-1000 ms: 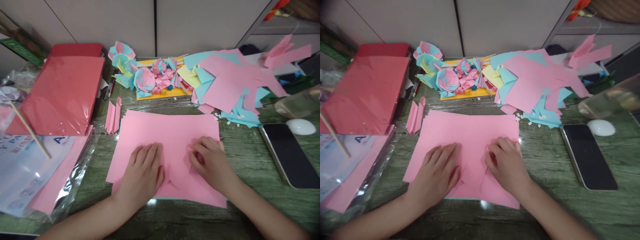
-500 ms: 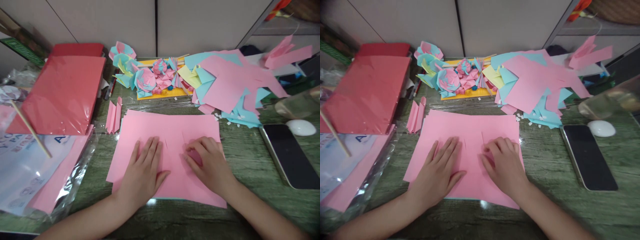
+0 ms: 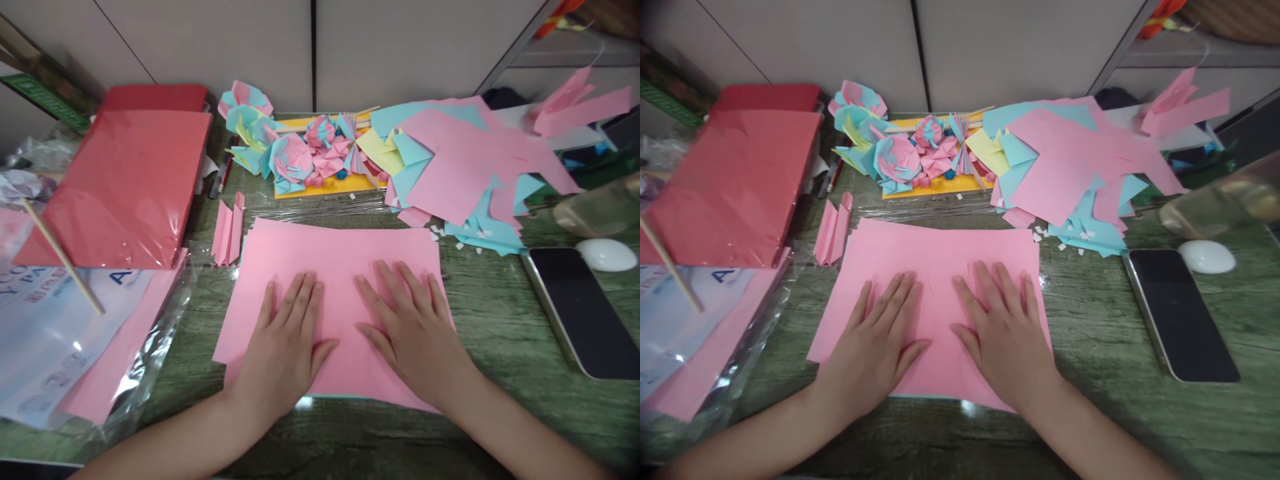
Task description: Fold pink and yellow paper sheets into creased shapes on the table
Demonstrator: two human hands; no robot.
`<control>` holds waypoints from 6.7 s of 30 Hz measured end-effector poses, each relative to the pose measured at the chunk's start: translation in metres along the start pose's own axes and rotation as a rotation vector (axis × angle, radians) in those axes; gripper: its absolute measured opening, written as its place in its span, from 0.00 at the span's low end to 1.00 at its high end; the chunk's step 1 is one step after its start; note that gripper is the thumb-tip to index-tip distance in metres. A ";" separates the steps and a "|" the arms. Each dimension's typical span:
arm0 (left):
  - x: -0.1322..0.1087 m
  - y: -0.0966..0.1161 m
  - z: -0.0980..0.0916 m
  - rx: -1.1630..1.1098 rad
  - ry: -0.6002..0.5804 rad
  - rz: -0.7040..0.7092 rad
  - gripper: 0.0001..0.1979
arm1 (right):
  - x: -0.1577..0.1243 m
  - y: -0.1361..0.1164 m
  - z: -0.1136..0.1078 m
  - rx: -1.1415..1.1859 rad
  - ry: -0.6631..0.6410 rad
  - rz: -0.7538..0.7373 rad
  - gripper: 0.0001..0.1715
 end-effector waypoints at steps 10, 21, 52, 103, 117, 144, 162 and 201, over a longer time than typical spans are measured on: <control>-0.002 -0.005 0.001 0.023 -0.023 -0.011 0.34 | -0.001 0.001 0.002 -0.013 -0.020 0.007 0.33; 0.013 -0.050 -0.024 -0.009 0.134 -0.043 0.30 | 0.000 0.013 0.007 0.125 -0.122 -0.197 0.43; 0.004 0.000 -0.028 -0.435 0.268 0.275 0.05 | 0.006 0.022 -0.013 0.542 0.086 -0.029 0.06; -0.033 0.056 0.001 -0.097 0.049 0.353 0.27 | 0.004 0.022 -0.005 0.335 -0.030 0.069 0.09; -0.032 0.056 0.005 -0.082 0.022 0.350 0.26 | 0.003 0.017 -0.011 0.176 0.002 0.110 0.11; -0.029 0.054 0.006 -0.082 -0.026 0.349 0.25 | 0.005 0.006 -0.015 -0.054 0.080 0.088 0.17; -0.033 0.055 0.009 -0.076 -0.032 0.357 0.25 | 0.004 0.003 -0.016 -0.124 0.106 0.067 0.17; -0.035 0.060 0.011 0.008 -0.058 0.326 0.36 | 0.005 0.001 -0.018 -0.195 0.073 0.056 0.14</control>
Point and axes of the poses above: each hand's wrist, its own x-axis towards the middle knuckle, its own z-axis out of the palm, y = z × x, the point moved 7 cm from there along x, towards the middle knuckle, and after that the axes turned 13 degrees about -x, right-handed, at the moved point
